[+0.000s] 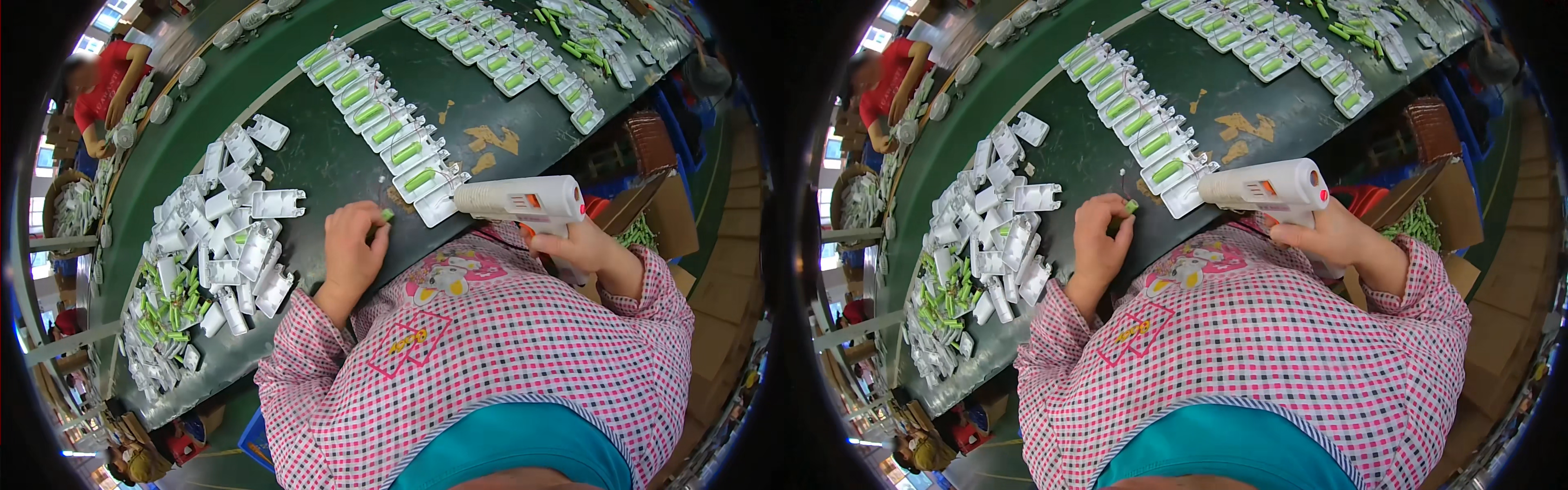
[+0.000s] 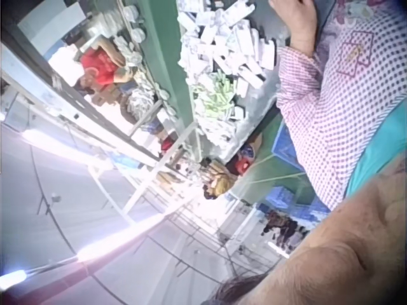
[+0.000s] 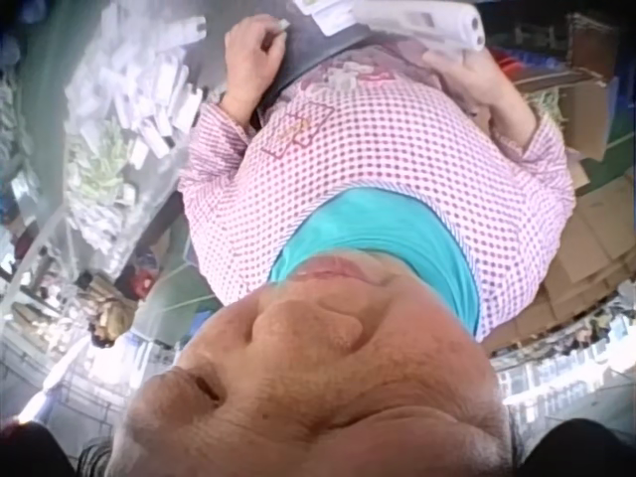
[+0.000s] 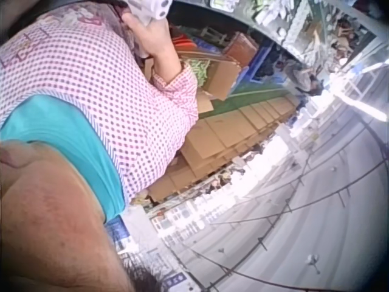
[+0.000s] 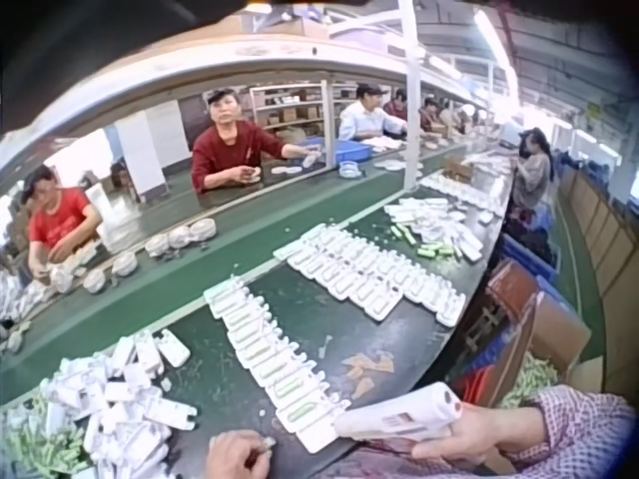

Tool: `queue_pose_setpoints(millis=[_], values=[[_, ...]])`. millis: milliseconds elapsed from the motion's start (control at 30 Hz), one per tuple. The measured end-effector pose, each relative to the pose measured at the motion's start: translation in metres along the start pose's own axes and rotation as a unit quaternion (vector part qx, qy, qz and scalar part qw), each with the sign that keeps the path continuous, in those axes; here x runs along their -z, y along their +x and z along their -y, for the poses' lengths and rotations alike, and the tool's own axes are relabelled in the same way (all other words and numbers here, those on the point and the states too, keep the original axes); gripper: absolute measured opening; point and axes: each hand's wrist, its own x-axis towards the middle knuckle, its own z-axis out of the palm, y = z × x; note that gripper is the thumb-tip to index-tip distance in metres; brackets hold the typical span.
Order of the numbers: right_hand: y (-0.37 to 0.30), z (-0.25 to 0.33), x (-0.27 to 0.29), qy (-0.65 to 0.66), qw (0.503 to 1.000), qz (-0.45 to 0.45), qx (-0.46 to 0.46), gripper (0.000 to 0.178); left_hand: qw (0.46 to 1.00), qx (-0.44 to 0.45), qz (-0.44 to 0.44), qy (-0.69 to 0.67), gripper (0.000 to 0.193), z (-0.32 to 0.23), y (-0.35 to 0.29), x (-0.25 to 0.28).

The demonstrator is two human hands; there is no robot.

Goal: Assembling electronic components into plastic cases using a hot glue gun.

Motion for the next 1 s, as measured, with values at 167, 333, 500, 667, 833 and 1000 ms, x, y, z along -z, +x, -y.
queue_pose_setpoints(millis=[167, 333, 500, 667, 833, 1000], values=[[-0.001, 0.002, 0.005, 0.027, 0.997, 0.047, 0.052, 0.055, 0.996, -0.088, -0.007, -0.032, 0.023, -0.036, 0.022, -0.025], [-0.011, 0.001, 0.009, 0.080, 0.994, 0.038, 0.059, 0.060, 0.995, -0.099, 0.021, 0.008, 0.027, -0.038, 0.028, -0.055], [-0.018, -0.013, 0.011, 0.115, 0.991, 0.030, 0.062, 0.060, 0.997, -0.074, -0.014, 0.034, 0.025, -0.035, 0.032, -0.057], [-0.009, -0.013, 0.006, 0.093, 0.992, 0.055, 0.063, 0.057, 0.996, -0.068, -0.015, 0.063, 0.019, -0.033, 0.028, -0.053], [-0.003, -0.012, 0.007, 0.073, 0.994, 0.046, 0.061, 0.052, 0.999, -0.030, -0.014, 0.042, 0.020, -0.030, 0.032, -0.062], [0.004, -0.007, 0.005, 0.086, 0.994, 0.022, 0.067, 0.045, 0.999, -0.010, -0.019, 0.044, 0.020, -0.032, 0.035, -0.064]])
